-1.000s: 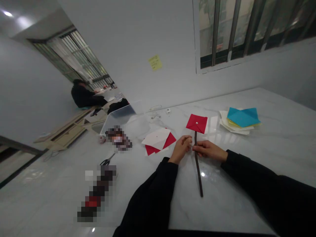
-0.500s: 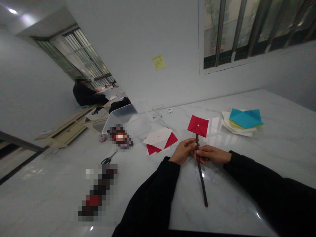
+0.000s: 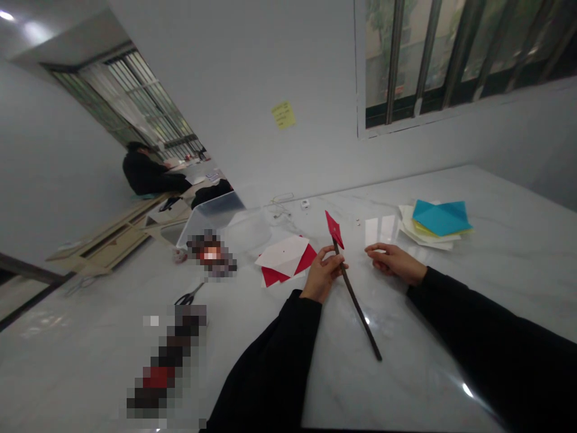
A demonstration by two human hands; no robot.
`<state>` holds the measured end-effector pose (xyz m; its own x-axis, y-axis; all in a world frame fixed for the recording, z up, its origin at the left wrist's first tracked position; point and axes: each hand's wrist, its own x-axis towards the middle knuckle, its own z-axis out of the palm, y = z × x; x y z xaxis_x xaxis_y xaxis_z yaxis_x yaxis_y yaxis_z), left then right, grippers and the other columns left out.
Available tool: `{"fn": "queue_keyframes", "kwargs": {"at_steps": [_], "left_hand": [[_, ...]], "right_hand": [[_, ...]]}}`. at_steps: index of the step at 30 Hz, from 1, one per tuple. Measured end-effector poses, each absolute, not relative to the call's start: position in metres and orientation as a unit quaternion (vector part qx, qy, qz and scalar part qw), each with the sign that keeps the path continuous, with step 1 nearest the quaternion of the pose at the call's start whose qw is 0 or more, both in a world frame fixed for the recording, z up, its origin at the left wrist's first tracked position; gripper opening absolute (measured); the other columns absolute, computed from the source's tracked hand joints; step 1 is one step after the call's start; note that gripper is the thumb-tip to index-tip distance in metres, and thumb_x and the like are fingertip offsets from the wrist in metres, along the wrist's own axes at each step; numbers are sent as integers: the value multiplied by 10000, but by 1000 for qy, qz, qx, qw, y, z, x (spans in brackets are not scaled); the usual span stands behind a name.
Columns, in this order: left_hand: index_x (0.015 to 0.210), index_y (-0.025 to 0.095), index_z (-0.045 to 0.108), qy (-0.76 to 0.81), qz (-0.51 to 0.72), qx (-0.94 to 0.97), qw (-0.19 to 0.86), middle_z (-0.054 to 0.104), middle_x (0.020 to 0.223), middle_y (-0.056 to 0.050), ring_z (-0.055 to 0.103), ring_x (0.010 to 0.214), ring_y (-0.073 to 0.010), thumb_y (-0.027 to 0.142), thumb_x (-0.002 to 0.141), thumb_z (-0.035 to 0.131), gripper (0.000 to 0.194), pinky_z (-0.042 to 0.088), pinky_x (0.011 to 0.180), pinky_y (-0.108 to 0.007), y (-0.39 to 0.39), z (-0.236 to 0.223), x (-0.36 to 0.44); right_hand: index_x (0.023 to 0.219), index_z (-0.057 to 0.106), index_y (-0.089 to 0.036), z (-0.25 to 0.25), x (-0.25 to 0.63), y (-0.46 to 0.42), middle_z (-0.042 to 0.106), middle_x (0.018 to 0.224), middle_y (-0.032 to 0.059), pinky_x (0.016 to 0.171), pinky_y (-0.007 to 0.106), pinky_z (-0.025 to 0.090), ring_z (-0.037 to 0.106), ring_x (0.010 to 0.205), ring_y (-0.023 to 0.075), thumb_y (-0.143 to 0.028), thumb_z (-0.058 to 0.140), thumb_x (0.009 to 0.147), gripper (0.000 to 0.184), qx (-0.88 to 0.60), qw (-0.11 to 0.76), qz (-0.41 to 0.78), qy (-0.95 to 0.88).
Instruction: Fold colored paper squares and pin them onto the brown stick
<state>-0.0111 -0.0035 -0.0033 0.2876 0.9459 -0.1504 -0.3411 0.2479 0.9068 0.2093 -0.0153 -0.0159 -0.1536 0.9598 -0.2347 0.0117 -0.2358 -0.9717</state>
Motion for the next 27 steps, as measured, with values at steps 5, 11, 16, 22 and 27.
{"fn": "queue_keyframes", "kwargs": {"at_steps": [5,11,16,22,27], "left_hand": [[1087,175,607,385,437,417,697,681,804,-12,654,644,-119,364,640,864,549,385,525,-196,-3,0,-12],[1016,164,595,386,426,448,685,684,789,-18,651,619,-124,379,641,857,506,381,513,-196,-8,-3,-10],[987,152,592,390,421,472,669,678,762,-20,657,609,-138,391,637,857,500,384,516,-206,-9,-9,-9],[983,150,593,387,409,472,678,676,774,-21,656,599,-136,394,621,864,513,397,519,-207,-8,-10,-10],[968,158,588,380,373,492,689,653,741,1,649,584,-139,384,610,869,508,447,553,-231,-8,-10,-11]], "right_hand": [[1224,523,-172,-7,209,-16,537,630,-38,439,216,248,404,503,89,-403,729,768,552,-507,452,621,-390],[860,503,-221,-2,197,-23,533,686,-20,429,211,238,375,527,91,-422,719,792,302,-421,482,707,-300],[639,499,-211,0,188,-36,256,481,-67,452,241,226,253,489,108,-629,557,855,474,-328,370,785,-373],[623,465,-203,-9,186,-35,263,522,-84,462,251,194,204,478,78,-604,647,814,480,-375,397,727,-416],[1033,572,-205,-18,203,-21,342,577,-89,445,231,186,276,469,76,-538,708,770,446,-498,509,602,-362]]}}
